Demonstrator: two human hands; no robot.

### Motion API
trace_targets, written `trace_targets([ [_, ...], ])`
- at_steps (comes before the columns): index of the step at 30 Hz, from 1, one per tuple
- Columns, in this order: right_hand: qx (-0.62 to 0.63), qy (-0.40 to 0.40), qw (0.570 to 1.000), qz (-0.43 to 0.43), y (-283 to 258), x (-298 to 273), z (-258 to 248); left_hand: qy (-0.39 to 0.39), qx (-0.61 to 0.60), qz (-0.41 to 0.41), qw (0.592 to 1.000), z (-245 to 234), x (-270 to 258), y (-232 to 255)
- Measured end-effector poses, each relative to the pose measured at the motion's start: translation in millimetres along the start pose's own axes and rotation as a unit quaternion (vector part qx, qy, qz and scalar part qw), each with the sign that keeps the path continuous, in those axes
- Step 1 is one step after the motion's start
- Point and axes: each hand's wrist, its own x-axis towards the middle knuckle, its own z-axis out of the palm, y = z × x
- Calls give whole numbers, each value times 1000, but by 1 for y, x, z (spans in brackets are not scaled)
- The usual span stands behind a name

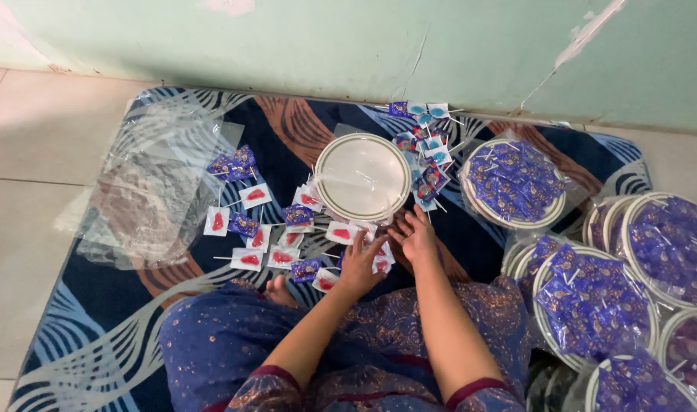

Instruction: The person places small rectangular packets onto a white plate and then slides the plate into a clear plastic bag.

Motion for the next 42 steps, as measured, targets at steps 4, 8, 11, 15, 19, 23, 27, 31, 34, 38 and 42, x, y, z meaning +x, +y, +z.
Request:
trace_targets([
  [4,-87,56,994,-22,0,1,-13,46,-60,67,995,-42,-9,-12],
  [8,-270,139,952,-38,3,-8,-26,160,-23,-128,979,-115,-8,-73],
  [11,-562,82,822,-50,4,-29,-28,131,-37,-339,931,-137,-22,-118],
  [15,-803,-63,592,-34,19,-89,11,-75,-25,-366,927,-172,-46,-45],
  [19,-839,-82,533,-77,50,-94,20,-31,149,-342,927,-70,-26,-94],
  [23,-808,-70,573,-116,49,-73,17,170,269,-92,943,-14,-13,-102],
  [27,-794,2,589,-150,25,-83,34,161,254,-51,952,-15,-17,-78],
  [31,-748,-30,637,-186,-6,-105,66,-5,138,-101,985,-18,-11,-78],
  [34,-758,-24,623,-190,-2,-45,50,6,152,-58,987,-30,-17,-74],
  [38,-805,-47,563,-183,-2,40,11,-24,47,-42,998,-53,-27,-56],
  [42,-726,-122,636,-232,-32,-4,24,7,48,31,998,-40,-23,-62],
])
